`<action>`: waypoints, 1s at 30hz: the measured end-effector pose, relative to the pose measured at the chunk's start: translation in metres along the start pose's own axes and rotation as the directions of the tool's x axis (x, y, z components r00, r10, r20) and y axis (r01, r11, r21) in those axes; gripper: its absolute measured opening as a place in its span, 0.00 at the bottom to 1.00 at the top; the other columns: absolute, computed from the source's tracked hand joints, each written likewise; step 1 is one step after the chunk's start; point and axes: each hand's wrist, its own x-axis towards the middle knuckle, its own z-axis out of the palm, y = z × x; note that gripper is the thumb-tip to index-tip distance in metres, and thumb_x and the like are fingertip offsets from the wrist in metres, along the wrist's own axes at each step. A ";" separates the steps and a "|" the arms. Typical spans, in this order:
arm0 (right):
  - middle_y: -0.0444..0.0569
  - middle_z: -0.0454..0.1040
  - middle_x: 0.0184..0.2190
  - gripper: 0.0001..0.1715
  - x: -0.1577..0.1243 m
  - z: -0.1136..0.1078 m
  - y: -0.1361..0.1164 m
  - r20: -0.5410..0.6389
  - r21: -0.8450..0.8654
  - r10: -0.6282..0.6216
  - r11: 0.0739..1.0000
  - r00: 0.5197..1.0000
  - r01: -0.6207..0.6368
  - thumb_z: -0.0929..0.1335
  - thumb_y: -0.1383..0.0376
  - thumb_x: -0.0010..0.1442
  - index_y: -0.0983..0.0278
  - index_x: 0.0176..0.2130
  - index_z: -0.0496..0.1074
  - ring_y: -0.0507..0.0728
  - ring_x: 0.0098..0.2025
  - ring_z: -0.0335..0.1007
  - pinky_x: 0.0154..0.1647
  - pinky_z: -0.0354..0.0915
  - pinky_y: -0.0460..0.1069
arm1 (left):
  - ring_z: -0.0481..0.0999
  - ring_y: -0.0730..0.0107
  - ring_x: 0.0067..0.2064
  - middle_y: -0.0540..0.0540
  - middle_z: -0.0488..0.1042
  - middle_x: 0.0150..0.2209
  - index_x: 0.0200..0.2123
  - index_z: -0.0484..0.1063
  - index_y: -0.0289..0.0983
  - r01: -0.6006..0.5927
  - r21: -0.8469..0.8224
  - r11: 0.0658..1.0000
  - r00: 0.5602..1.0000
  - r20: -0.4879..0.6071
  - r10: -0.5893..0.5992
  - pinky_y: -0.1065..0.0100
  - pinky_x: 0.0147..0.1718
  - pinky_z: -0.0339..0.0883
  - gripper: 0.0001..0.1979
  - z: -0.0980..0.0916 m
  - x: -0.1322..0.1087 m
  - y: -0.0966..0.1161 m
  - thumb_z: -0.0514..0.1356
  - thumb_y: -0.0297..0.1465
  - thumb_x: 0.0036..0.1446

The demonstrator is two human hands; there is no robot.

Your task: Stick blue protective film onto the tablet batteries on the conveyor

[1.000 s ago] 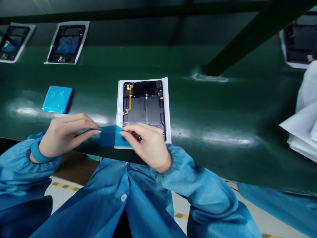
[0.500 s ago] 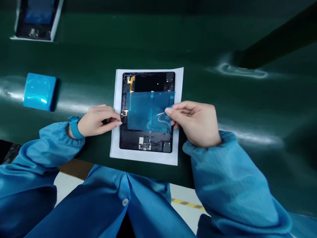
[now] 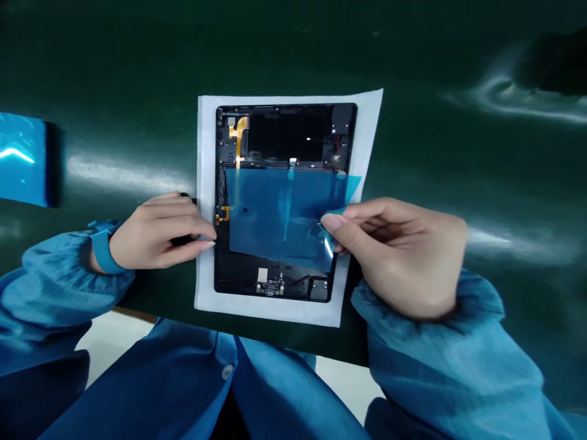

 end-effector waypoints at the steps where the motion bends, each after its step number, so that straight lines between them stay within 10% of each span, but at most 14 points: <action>1: 0.46 0.77 0.23 0.10 0.000 0.000 0.000 0.000 -0.010 0.002 1.000 1.000 -0.002 0.80 0.61 0.51 0.63 0.30 0.80 0.51 0.20 0.71 0.20 0.70 0.46 | 0.77 0.67 0.33 0.48 0.79 0.31 0.39 0.78 0.42 -0.005 0.000 1.000 1.000 -0.004 0.005 0.64 0.36 0.65 0.10 0.000 0.000 0.000 0.57 0.37 0.68; 30: 0.43 0.78 0.23 0.10 0.001 -0.002 -0.004 0.018 -0.040 0.020 0.999 1.000 -0.019 0.80 0.61 0.51 0.62 0.31 0.80 0.49 0.21 0.73 0.22 0.73 0.43 | 0.77 0.68 0.34 0.48 0.79 0.34 0.41 0.74 0.38 -0.099 0.118 0.988 0.994 -0.026 0.103 0.66 0.35 0.68 0.05 0.001 0.000 0.000 0.59 0.32 0.68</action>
